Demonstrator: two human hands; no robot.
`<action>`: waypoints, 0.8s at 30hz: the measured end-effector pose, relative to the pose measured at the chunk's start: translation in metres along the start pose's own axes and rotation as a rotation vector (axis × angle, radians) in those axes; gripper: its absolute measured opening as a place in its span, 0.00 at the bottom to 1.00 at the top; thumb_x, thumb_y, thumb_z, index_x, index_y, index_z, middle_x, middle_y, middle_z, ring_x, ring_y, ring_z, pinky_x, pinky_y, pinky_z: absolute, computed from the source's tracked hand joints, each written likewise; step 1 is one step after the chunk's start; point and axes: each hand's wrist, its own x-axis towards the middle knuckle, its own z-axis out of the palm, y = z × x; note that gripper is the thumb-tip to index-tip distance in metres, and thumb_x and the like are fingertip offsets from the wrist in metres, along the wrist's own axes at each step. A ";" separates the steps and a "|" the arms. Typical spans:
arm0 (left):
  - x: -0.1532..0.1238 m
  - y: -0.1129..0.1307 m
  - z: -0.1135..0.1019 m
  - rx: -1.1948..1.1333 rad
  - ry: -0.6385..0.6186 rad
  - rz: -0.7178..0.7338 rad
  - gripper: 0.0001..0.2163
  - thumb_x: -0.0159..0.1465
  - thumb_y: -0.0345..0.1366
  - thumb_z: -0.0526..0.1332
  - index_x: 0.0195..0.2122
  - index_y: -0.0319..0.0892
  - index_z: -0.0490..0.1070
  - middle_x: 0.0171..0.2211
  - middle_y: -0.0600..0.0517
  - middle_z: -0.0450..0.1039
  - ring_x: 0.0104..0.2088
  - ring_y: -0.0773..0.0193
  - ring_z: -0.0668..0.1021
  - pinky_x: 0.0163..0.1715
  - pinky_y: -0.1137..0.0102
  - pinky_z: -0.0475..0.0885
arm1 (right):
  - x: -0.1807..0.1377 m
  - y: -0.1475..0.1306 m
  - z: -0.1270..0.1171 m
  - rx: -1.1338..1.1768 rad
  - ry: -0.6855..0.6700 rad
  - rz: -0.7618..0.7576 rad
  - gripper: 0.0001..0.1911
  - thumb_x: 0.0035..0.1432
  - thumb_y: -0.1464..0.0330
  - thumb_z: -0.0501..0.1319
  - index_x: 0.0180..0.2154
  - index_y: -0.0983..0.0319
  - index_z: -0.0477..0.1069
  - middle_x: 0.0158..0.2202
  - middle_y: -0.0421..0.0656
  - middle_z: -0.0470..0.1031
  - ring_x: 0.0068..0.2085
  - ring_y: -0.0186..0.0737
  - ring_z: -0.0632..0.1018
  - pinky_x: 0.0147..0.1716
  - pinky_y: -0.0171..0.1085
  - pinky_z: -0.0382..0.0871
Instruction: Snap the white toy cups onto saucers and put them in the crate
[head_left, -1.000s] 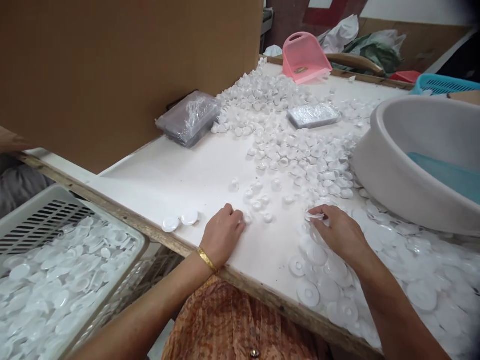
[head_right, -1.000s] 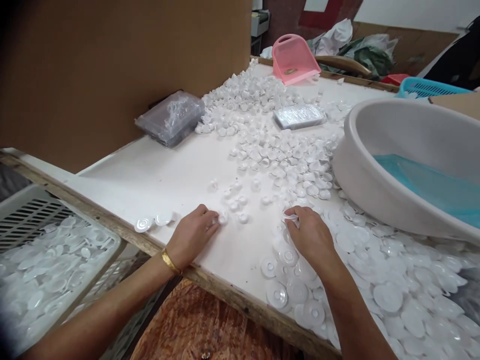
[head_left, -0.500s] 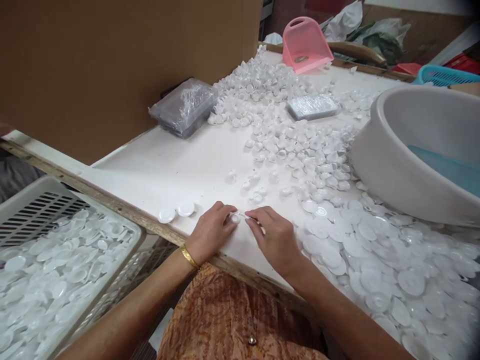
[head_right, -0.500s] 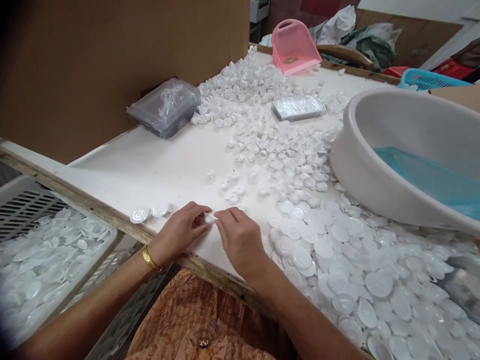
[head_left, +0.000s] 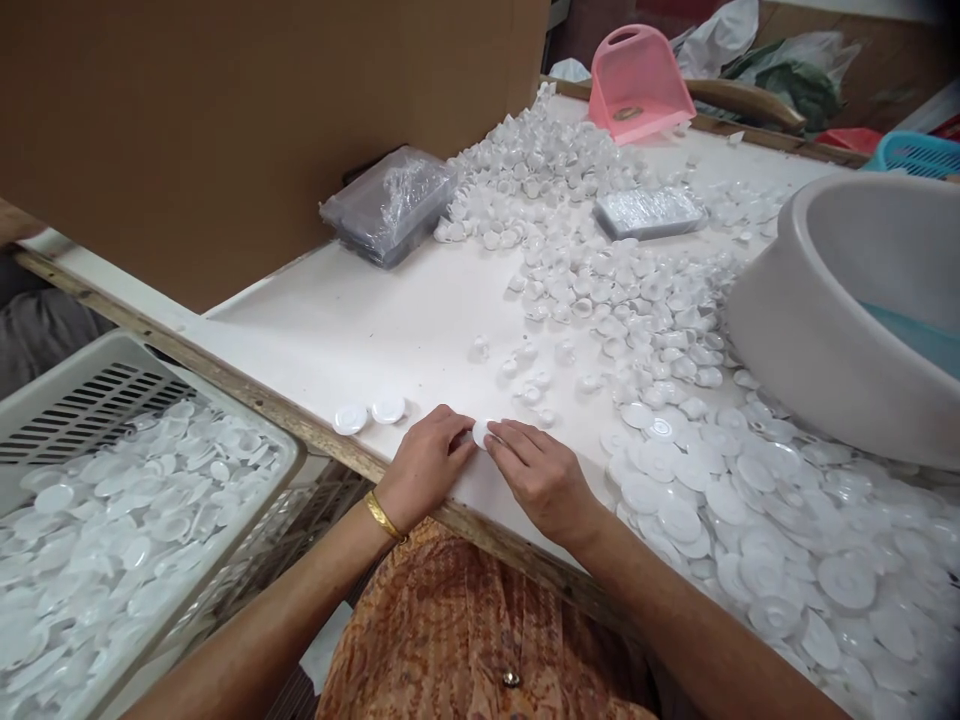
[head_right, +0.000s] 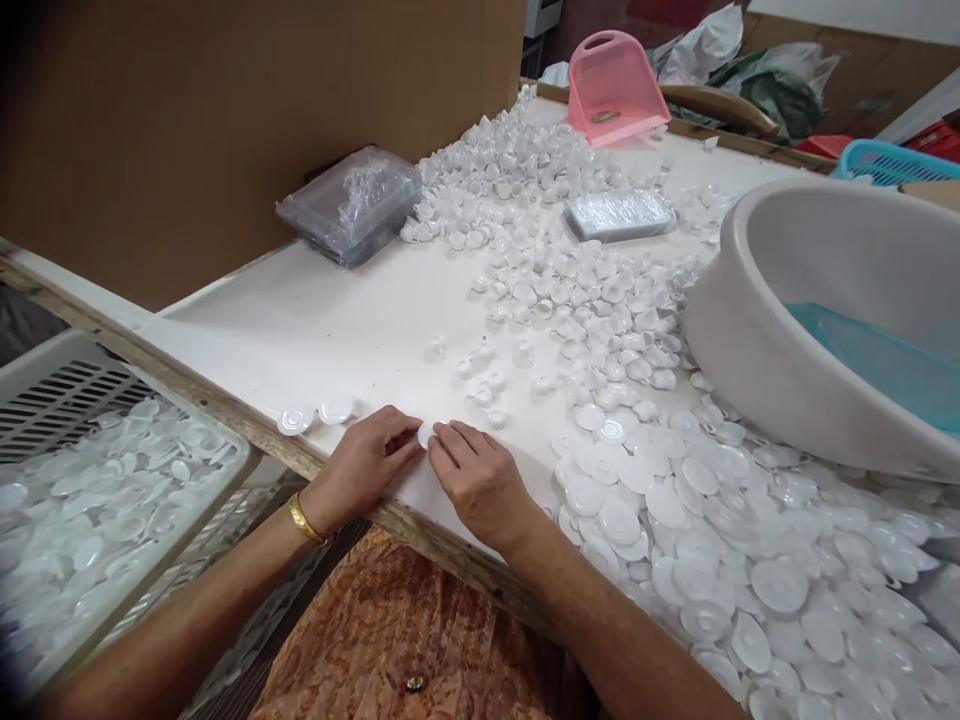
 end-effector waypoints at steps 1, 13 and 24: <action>-0.001 -0.001 -0.001 -0.010 -0.002 0.004 0.09 0.61 0.31 0.51 0.37 0.41 0.70 0.33 0.50 0.68 0.34 0.65 0.70 0.37 0.68 0.66 | 0.000 -0.001 -0.001 -0.013 -0.004 -0.015 0.14 0.58 0.77 0.52 0.44 0.66 0.71 0.46 0.51 0.73 0.49 0.45 0.72 0.43 0.43 0.71; 0.005 0.004 -0.006 -0.250 -0.121 -0.215 0.09 0.59 0.37 0.54 0.30 0.40 0.70 0.23 0.53 0.70 0.25 0.66 0.71 0.27 0.71 0.65 | -0.005 -0.003 -0.002 0.028 -0.014 0.021 0.12 0.58 0.78 0.52 0.40 0.68 0.71 0.46 0.52 0.72 0.49 0.44 0.71 0.49 0.41 0.70; 0.004 0.014 -0.014 -0.874 -0.213 -0.451 0.06 0.55 0.36 0.60 0.28 0.38 0.66 0.17 0.59 0.64 0.18 0.74 0.67 0.18 0.78 0.61 | -0.010 0.002 -0.006 0.103 0.036 0.029 0.11 0.56 0.77 0.56 0.42 0.65 0.71 0.46 0.49 0.73 0.49 0.42 0.72 0.47 0.41 0.69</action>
